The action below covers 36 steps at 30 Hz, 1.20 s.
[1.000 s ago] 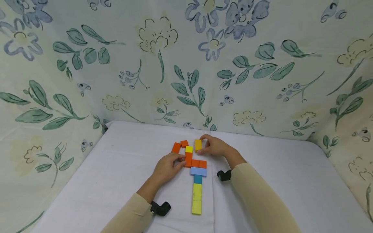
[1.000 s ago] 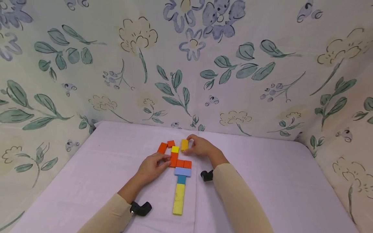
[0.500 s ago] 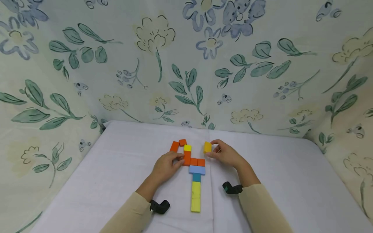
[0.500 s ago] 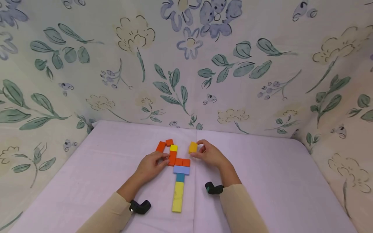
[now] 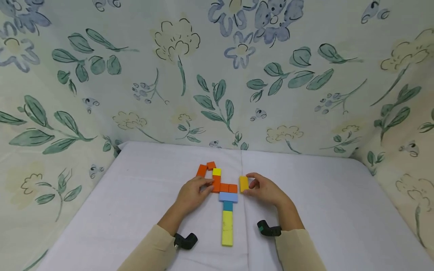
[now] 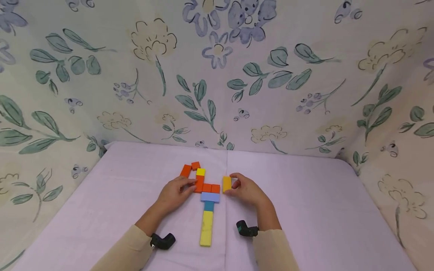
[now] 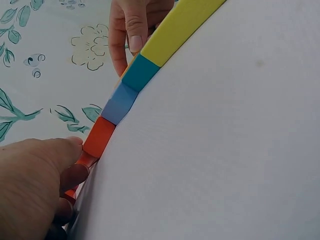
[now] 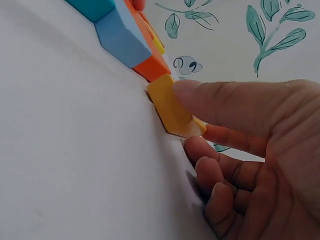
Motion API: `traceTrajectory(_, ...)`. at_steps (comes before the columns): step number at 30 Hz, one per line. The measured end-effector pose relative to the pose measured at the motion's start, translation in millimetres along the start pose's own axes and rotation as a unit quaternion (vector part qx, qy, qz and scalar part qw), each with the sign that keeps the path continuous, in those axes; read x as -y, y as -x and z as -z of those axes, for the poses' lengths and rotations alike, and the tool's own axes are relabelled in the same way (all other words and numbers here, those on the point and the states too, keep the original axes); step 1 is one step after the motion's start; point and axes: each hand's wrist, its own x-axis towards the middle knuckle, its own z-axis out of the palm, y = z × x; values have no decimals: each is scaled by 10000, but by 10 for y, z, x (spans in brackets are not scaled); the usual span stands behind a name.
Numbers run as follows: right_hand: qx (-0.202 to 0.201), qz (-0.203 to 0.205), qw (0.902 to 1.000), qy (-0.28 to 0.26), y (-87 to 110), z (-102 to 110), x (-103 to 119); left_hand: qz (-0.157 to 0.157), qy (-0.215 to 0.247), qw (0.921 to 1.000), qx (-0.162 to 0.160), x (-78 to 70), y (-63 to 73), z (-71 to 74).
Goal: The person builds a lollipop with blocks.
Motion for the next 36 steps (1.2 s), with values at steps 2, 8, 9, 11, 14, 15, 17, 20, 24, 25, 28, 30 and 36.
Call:
traceTrajectory(2, -22, 11, 10000, 5, 0, -18, 4, 6, 36, 10000, 4, 11, 6, 2)
traceTrajectory(8, -52, 72, 10000, 46, -3, -43, 24, -100, 29, 9999, -22, 43, 4, 3)
traceTrajectory(9, -49, 65, 10000, 36, -3, -45, 26, -107, 9, 9999, -30, 43, 3, 2)
traceTrajectory(11, -43, 42, 10000, 21, -2, -50, 37, -115, -25, 9999, -41, 41, 0, 3)
traceTrajectory(14, -40, -4, 10000, 33, -9, -60, 51, -124, -3, 9999, -32, 31, 1, 10)
traceTrajectory(15, -34, -18, 10000, 28, -10, -62, 53, -115, 11, 9999, -25, 28, 2, 12)
traceTrajectory(17, -27, -28, 10000, 39, -14, -68, 54, -115, 18, 9999, -12, 22, 4, 15)
traceTrajectory(20, -26, -23, 10000, 60, -12, -73, 56, -92, 20, 10000, -4, 18, 5, 16)
traceTrajectory(24, -38, -29, 9999, 123, -13, -78, 62, -51, 18, 10000, 18, 18, 5, 22)
traceTrajectory(25, -38, -36, 9999, 139, -15, -80, 62, -44, 31, 10000, 22, 18, 6, 24)
traceTrajectory(28, -44, -43, 9998, 178, -22, -85, 61, -64, 76, 10000, 5, 20, 5, 24)
traceTrajectory(30, -43, -46, 9998, 197, -26, -86, 55, -86, 102, 9999, -16, 22, 3, 21)
traceTrajectory(36, -48, -85, 9998, 167, -23, -88, 51, -109, 161, 9998, -42, 28, 3, 8)
